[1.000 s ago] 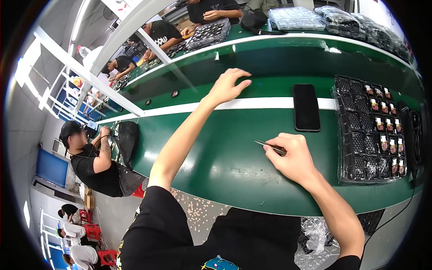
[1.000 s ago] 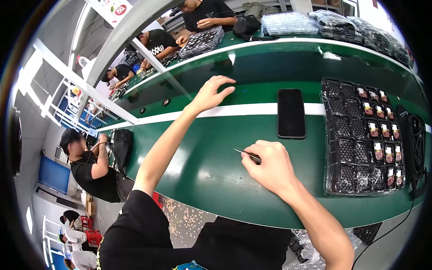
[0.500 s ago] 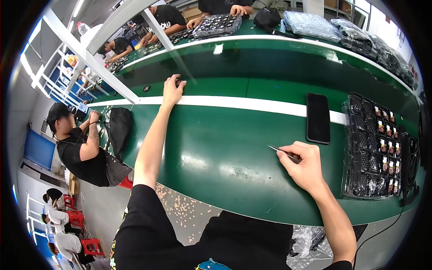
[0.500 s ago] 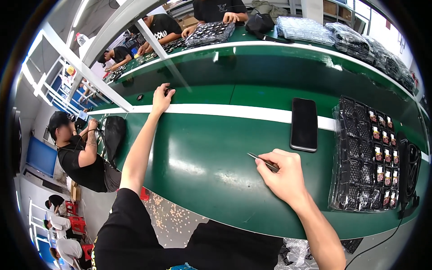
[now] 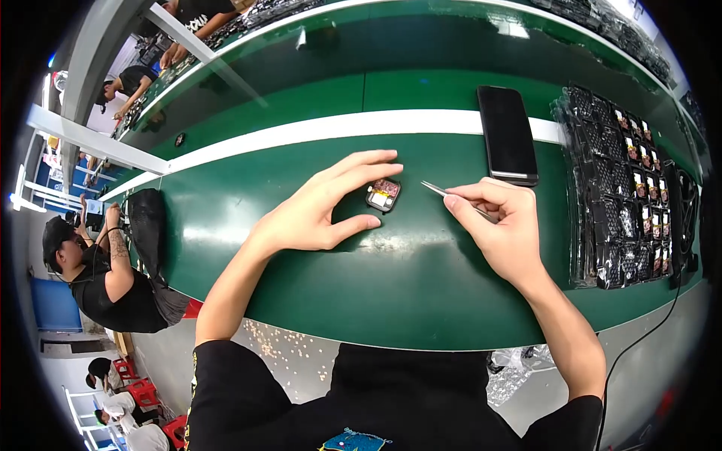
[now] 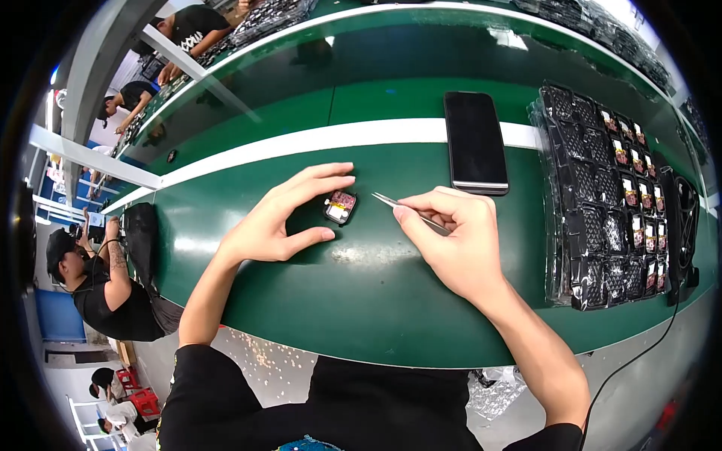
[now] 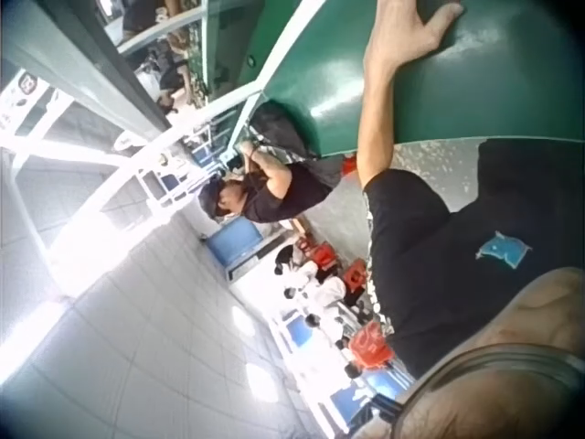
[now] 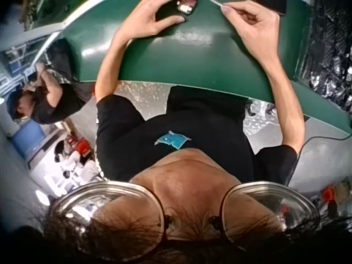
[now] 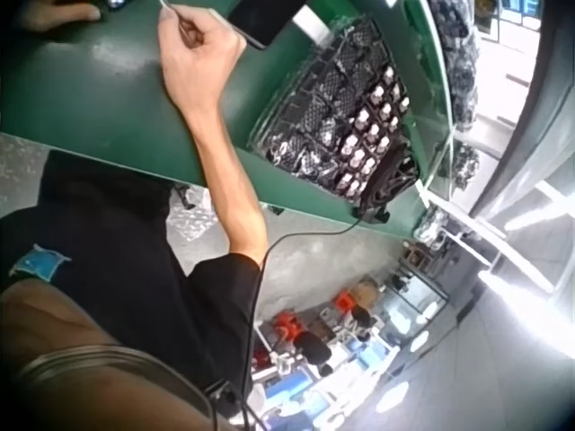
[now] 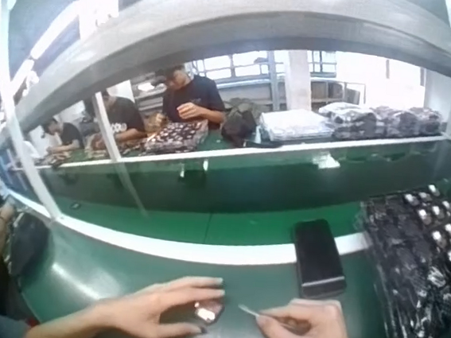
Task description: Using tweezers to assemble small electronic components into a module at a workstation.
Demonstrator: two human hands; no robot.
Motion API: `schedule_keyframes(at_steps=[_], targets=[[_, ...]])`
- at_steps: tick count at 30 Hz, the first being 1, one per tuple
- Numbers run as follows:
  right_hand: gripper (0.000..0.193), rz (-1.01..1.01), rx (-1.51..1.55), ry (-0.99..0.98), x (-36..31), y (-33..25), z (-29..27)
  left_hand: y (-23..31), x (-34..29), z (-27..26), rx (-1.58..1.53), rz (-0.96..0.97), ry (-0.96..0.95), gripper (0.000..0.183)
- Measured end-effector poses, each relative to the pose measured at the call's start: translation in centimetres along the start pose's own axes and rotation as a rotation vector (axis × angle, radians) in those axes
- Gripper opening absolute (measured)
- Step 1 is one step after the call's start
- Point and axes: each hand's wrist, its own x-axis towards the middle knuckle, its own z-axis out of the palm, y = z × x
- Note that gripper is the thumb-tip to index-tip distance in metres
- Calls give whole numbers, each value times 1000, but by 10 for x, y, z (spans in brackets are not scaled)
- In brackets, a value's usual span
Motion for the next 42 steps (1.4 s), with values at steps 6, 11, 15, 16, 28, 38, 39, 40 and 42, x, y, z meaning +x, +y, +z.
schedule_keyframes(at_steps=[6, 11, 15, 16, 28, 38, 39, 40, 42], targets=[[12, 4, -41, -40, -3, -4, 2, 5, -5, 6, 193, -83, 149, 91], [11, 27, -30, -55, -7, -4, 5, -11, -6, 13, 244, -61, 133, 57], [10, 59, 17, -44, -9, -4, 7, -7, -4, 17, 209, -5, 147, 51], [10, 54, 30, -40, -9, -3, 7, -6, -5, 18, 144, 0, 150, 50], [5, -153, -192, -92, -8, -2, 16, -8, -4, 26, 69, 11, 37, 55], [6, -180, -240, -131, -8, 1, 19, -11, -2, 23, 95, 65, 11, 57], [7, -188, -238, -124, -8, 1, 19, -10, -2, 24, 96, 68, 10, 57], [7, -188, -239, -121, -8, 1, 18, -8, -3, 25, 68, 25, 19, 57], [10, -204, -217, -123, -9, 2, 16, -7, -4, 26, 44, -15, 27, 57]])
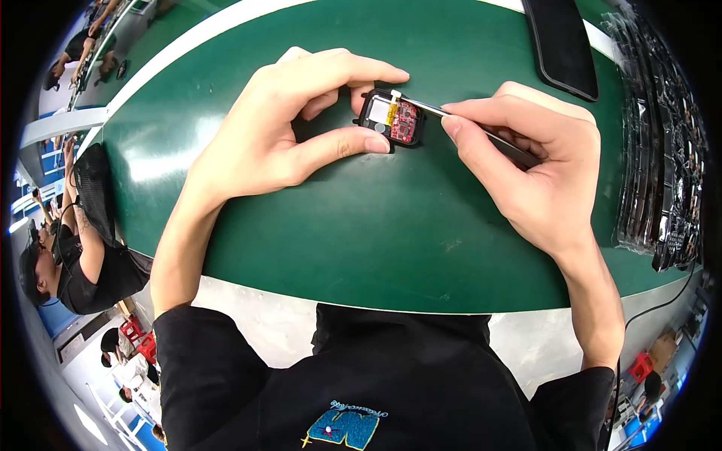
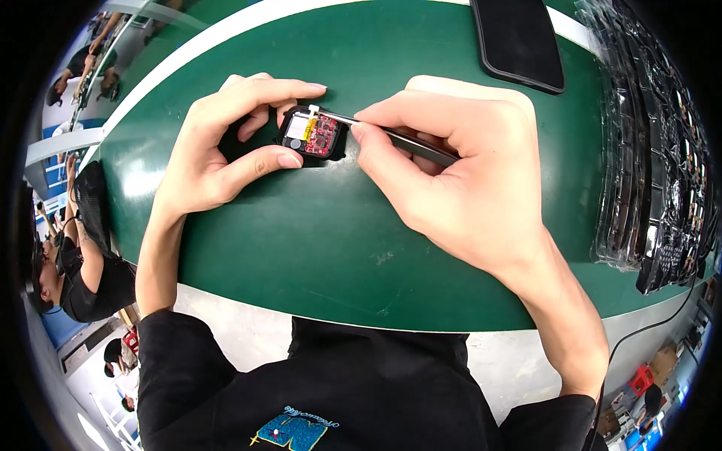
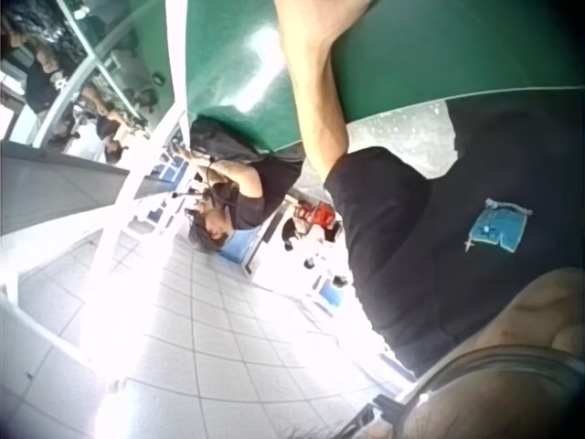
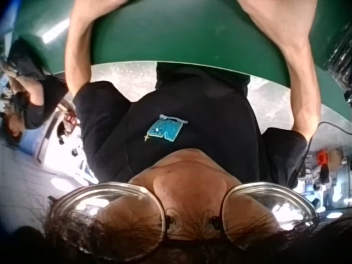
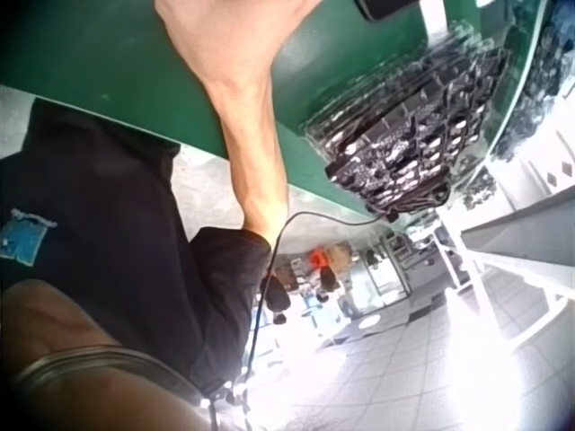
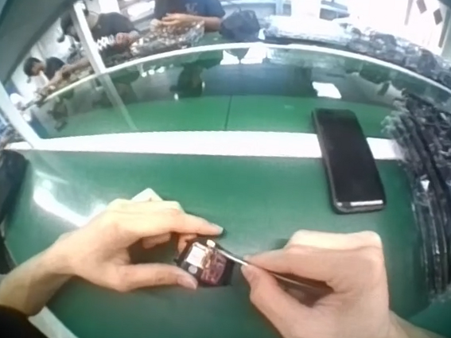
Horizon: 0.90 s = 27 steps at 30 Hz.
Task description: Using tweezers to assemble small electronic components into a module at a workstation.
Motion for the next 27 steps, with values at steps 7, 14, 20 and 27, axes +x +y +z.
schedule_keyframes(at_steps=[7, 14, 20, 27], targets=[[21, -167, -159, 51, -1, 7, 1, 1, 1, 0, 23, -13, 25, 52], [23, -244, -186, 56, 0, 8, 6, -1, 2, -2, -6, -23, 13, 50], [16, -186, -104, 15, 1, 6, 4, -9, 2, -10, -108, -40, -49, 54], [10, -41, 1, -45, 1, 3, -1, -11, 4, -14, -129, -15, -100, 56]])
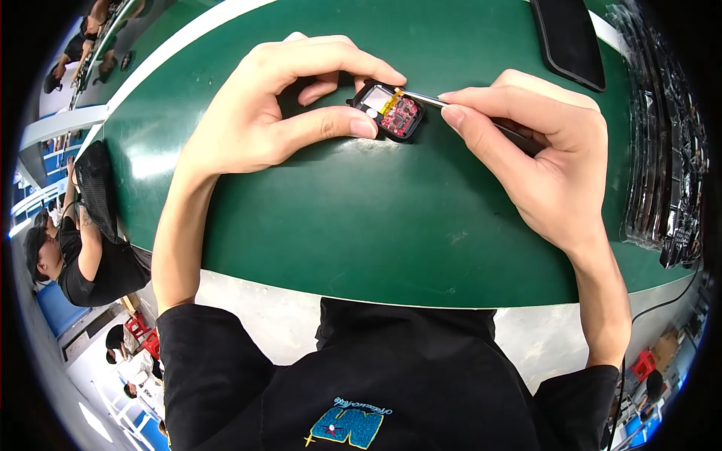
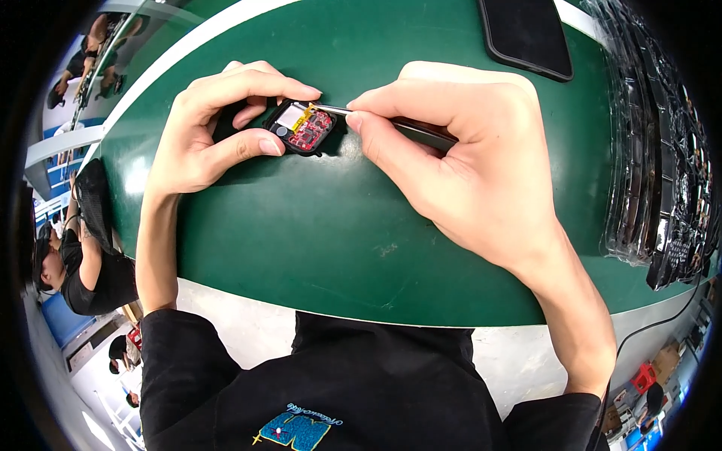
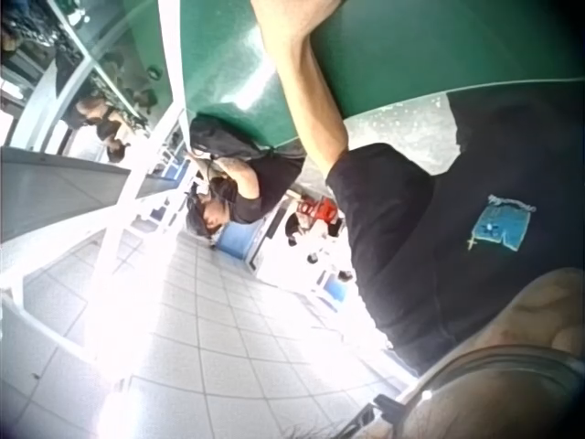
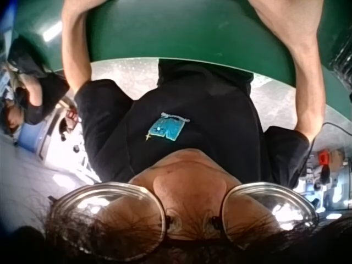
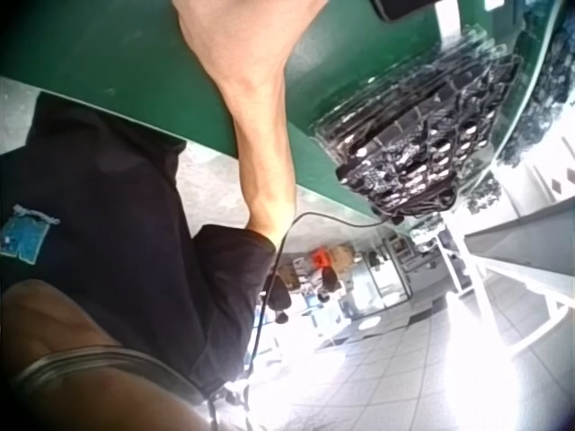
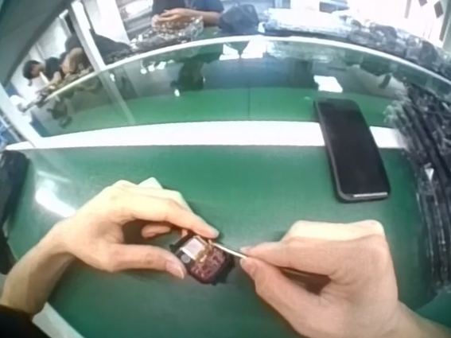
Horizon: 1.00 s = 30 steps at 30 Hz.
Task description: Using tweezers to assemble small electronic components into a module at a workstation.
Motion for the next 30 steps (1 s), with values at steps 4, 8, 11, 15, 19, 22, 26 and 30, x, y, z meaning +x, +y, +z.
schedule_keyframes(at_steps=[4, 8, 11, 15, 19, 22, 26, 30], targets=[[10, -6, -5, -8, 0, 1, 0, 0, 0, -2, 24, 0, -20, 54], [10, 12, -26, -24, 1, -1, -1, -1, 0, 0, 6, 16, -17, 53], [11, 18, -27, -29, 1, -1, 0, 0, 0, -1, 24, 18, -24, 52], [10, 10, -18, -32, 1, 0, 0, 0, 0, -3, 16, 0, -39, 50], [10, 15, -21, -44, 1, 0, -1, 1, 0, -3, 7, 2, -44, 49], [10, 7, -12, -48, 1, 1, -1, 1, 1, -4, 10, -1, -51, 49], [10, 19, -12, -51, 2, 0, 0, -1, 1, -4, 3, -7, -58, 50], [10, 34, -8, -56, 1, 0, -1, 3, 3, -4, -6, -22, -70, 48]])
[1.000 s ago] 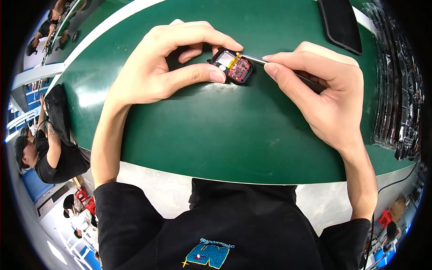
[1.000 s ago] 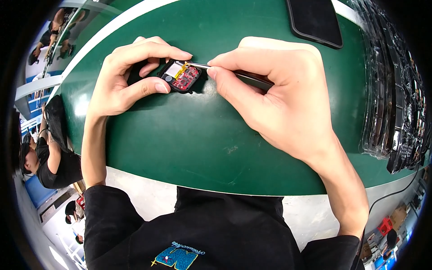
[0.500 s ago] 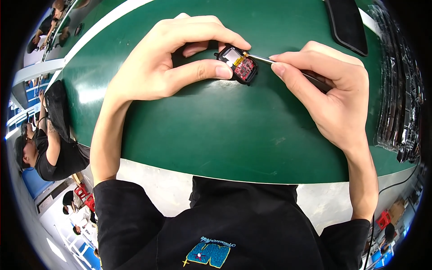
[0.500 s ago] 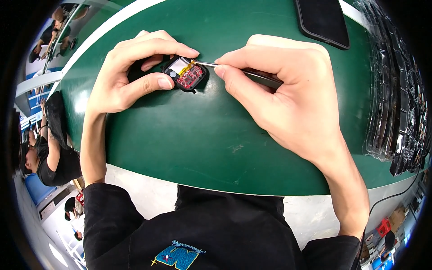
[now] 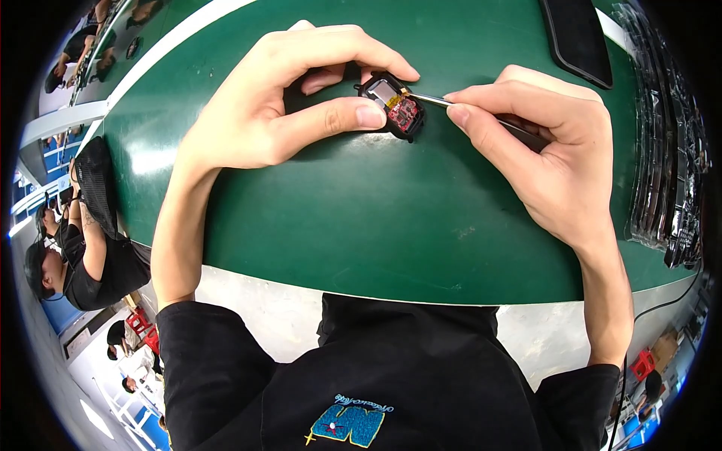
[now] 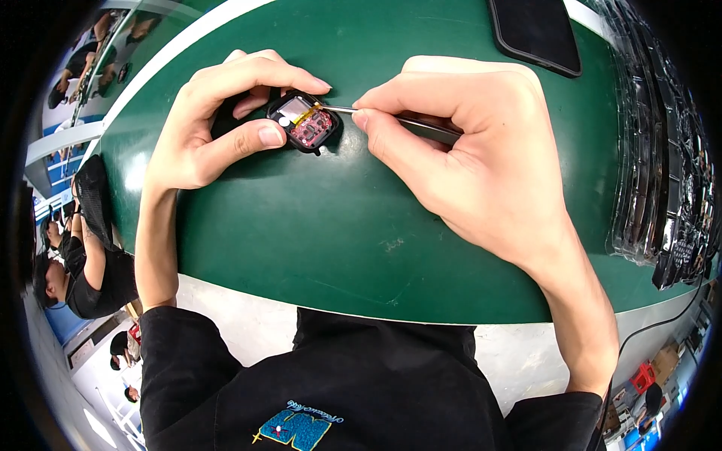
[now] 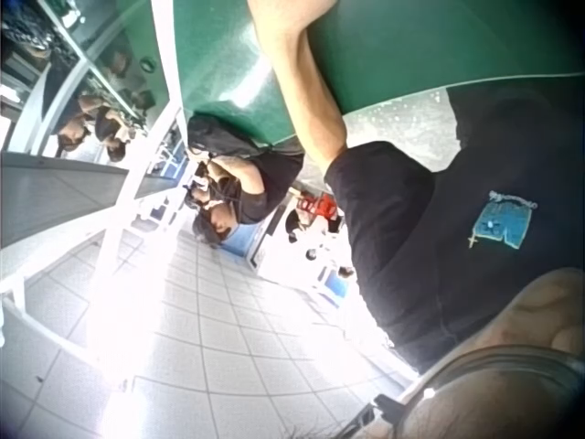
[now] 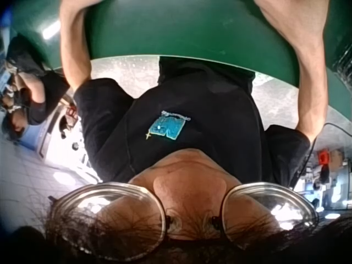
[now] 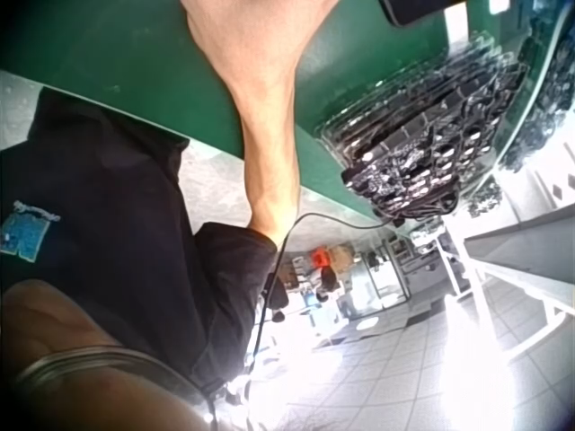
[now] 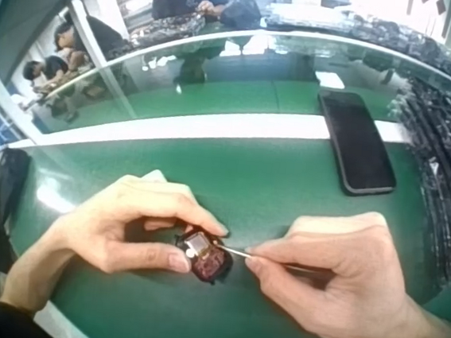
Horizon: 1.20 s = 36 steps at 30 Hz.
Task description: Using tweezers to assemble small electronic components into a module at a workstation.
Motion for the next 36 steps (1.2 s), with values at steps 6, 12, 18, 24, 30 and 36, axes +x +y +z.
schedule_keyframes(at_steps=[6, 12, 18, 24, 30, 36], targets=[[11, 9, -5, 7, 0, -3, 1, -2, 0, 3, 23, 43, 19, 42], [10, -11, -7, 11, 0, 0, 0, -2, 0, 2, 15, 42, 29, 43], [11, 1, 6, 0, -1, 0, 0, -3, -1, 4, 30, 38, 45, 45], [11, -16, -3, 8, -2, 1, 2, -4, 0, 5, 30, 49, 47, 45], [11, -17, -18, 20, -1, -2, 2, -2, -2, 4, 102, 94, 40, 45], [10, -23, -6, 11, -1, 0, 0, -1, 0, 4, 84, 103, 51, 45]])
